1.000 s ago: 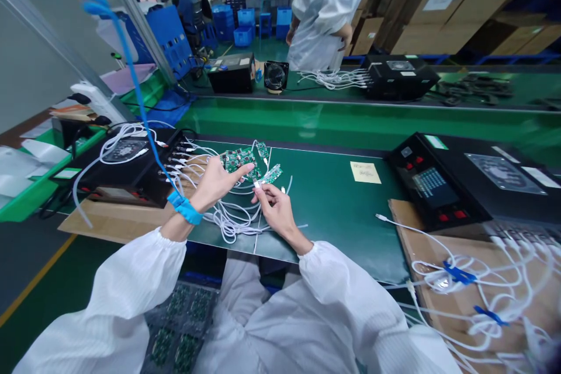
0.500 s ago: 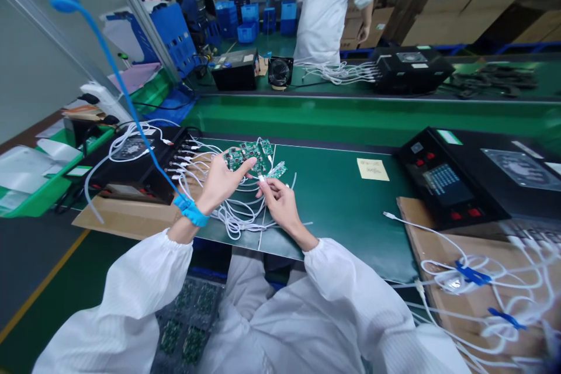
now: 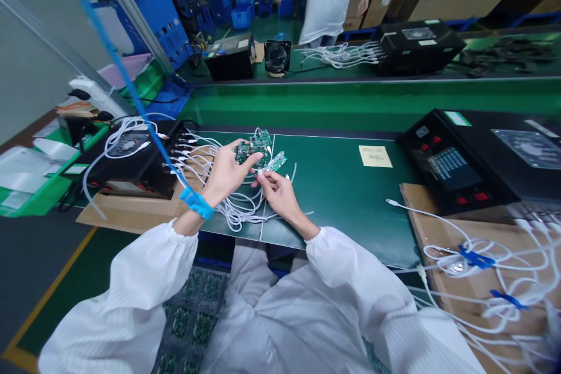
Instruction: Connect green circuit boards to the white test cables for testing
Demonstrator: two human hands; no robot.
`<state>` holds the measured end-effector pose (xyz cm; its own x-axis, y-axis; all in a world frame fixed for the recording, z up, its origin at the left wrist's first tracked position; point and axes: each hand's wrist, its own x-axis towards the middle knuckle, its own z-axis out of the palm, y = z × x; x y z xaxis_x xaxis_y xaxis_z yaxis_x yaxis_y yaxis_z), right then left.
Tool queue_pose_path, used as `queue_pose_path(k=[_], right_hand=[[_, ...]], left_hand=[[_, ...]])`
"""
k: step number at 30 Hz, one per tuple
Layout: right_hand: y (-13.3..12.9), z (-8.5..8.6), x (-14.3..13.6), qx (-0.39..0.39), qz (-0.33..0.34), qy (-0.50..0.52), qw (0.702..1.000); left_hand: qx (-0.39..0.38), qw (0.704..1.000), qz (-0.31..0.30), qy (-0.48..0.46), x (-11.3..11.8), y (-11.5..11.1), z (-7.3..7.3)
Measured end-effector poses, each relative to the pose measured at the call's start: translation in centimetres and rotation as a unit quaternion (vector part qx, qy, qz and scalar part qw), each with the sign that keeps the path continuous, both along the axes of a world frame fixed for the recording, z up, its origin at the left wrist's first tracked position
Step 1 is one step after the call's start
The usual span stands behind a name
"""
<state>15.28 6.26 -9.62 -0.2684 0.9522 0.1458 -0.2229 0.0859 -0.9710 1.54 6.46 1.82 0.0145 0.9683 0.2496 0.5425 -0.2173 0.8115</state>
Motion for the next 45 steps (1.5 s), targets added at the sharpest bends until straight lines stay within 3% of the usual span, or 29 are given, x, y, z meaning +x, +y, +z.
queue_pose_path(k=[3, 9, 14, 18, 22, 35, 45], right_hand=[[0.9, -0.4, 0.4, -0.027, 0.012, -0.003, 1.000], [1.3, 0.1, 1.1, -0.001, -0.103, 0.006, 0.995], [0.3, 1.8, 0.4, 0.088, -0.223, 0.003, 0.971], [0.0, 3.1, -0.6, 0.212, -0.277, -0.059, 0.935], [0.2, 3.8, -1.7, 0.255, -0.328, -0.103, 0.904], [0.0, 4.2, -1.9, 0.289, -0.320, -0.123, 0.894], [0.5, 4.3, -1.0, 0.354, -0.317, -0.171, 0.863]], left_hand=[[-0.002, 1.000, 0.001, 0.007, 0.0, 0.4, -0.3], [0.045, 0.997, 0.034, 0.043, -0.3, 0.9, -0.4], [0.106, 0.988, 0.037, 0.104, -0.3, 0.8, -1.4], [0.119, 0.988, 0.017, 0.100, -0.1, 0.5, -2.2], [0.125, 0.988, 0.002, 0.089, 0.0, 0.3, -2.4], [0.111, 0.990, 0.010, 0.082, -0.3, -0.2, -2.5], [0.187, 0.974, -0.023, 0.122, -0.6, 0.2, -3.5]])
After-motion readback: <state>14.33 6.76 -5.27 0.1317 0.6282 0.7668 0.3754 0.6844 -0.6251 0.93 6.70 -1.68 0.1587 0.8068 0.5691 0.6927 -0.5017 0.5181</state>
